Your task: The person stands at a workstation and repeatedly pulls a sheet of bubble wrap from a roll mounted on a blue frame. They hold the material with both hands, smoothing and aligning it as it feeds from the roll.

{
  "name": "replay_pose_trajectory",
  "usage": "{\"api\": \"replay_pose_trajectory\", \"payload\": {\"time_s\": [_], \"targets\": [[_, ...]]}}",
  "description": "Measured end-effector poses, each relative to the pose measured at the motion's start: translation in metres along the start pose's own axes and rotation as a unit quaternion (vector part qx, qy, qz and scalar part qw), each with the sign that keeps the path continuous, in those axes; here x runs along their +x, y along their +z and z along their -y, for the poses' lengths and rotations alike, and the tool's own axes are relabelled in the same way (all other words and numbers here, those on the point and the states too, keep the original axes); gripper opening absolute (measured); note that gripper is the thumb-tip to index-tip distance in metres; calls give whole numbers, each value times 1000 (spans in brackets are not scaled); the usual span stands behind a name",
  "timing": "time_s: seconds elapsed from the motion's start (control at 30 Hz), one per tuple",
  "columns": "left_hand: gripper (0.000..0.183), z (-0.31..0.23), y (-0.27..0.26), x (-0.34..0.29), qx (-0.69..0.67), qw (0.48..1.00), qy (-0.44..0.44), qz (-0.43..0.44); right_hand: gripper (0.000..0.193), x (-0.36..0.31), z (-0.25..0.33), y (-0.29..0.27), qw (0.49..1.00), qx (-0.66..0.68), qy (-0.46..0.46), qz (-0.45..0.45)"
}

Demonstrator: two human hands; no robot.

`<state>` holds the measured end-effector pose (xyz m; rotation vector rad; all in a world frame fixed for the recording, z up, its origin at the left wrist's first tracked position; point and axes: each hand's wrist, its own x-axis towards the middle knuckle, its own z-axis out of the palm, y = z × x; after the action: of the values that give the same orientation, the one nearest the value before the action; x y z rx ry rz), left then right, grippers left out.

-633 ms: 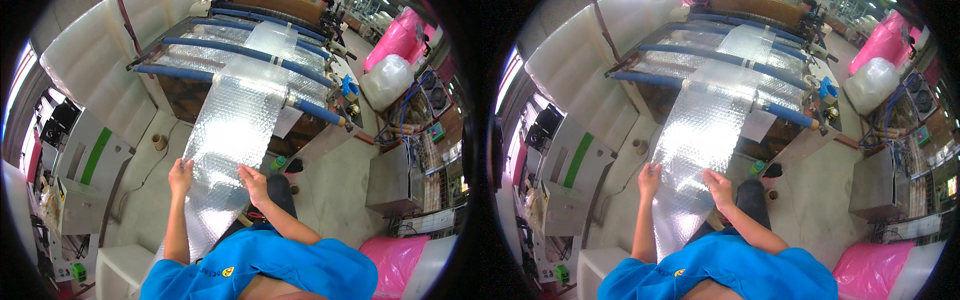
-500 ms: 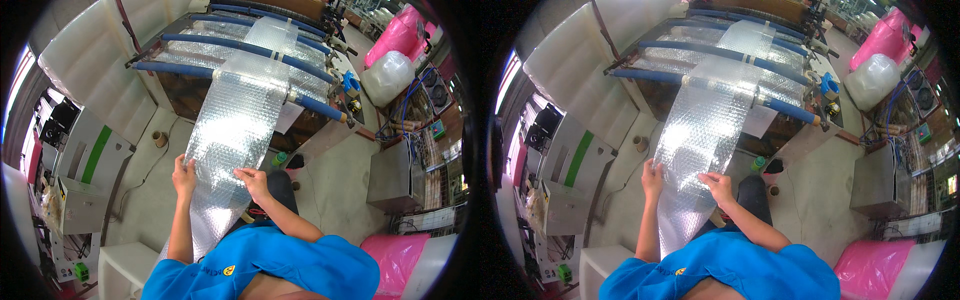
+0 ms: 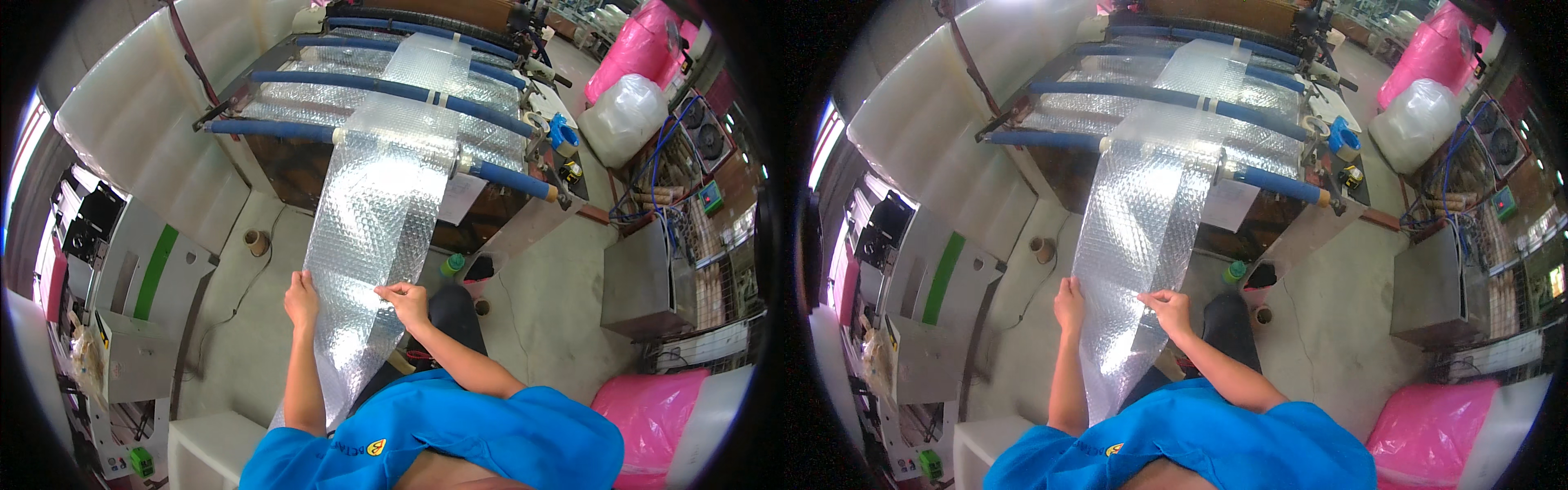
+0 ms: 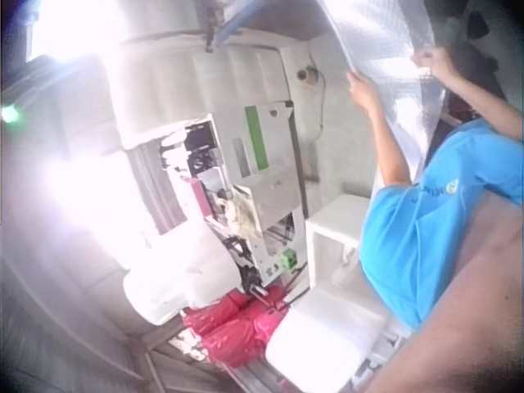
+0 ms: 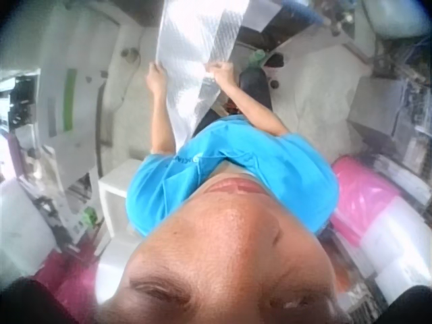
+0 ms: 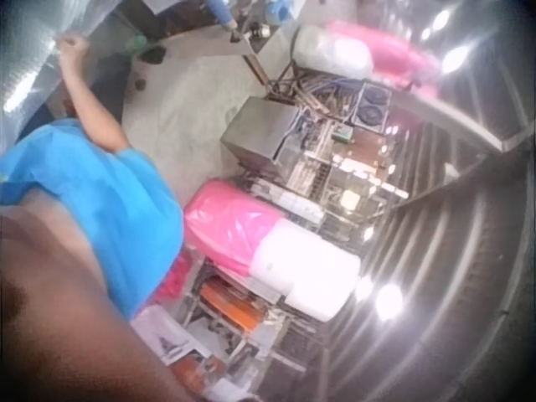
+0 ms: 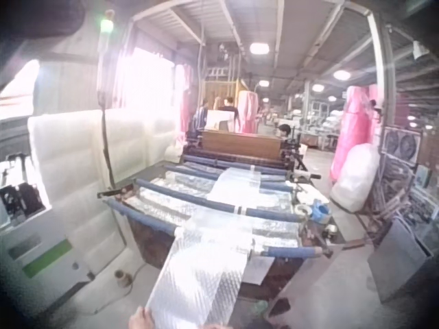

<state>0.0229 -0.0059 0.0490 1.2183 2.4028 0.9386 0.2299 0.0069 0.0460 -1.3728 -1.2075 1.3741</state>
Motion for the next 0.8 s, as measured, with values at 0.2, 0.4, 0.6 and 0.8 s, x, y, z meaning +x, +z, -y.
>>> {"api": "replay_pose_trajectory", "payload": {"time_s": [0.2,0.4,0.6,0.8], "targets": [[28,20,30,2,63,995,61,-47,25,11,-18,0,997,-64,-17,-26],[32,36,57,14,43,997,51,-24,24,17,-13,-3,994,-99,-35,-34],[35,31,66,17,22,999,36,4,24,28,-32,-5,993,-91,-57,-45],[35,39,71,16,23,999,47,0,24,26,-34,-5,993,-99,-47,-42]]}}
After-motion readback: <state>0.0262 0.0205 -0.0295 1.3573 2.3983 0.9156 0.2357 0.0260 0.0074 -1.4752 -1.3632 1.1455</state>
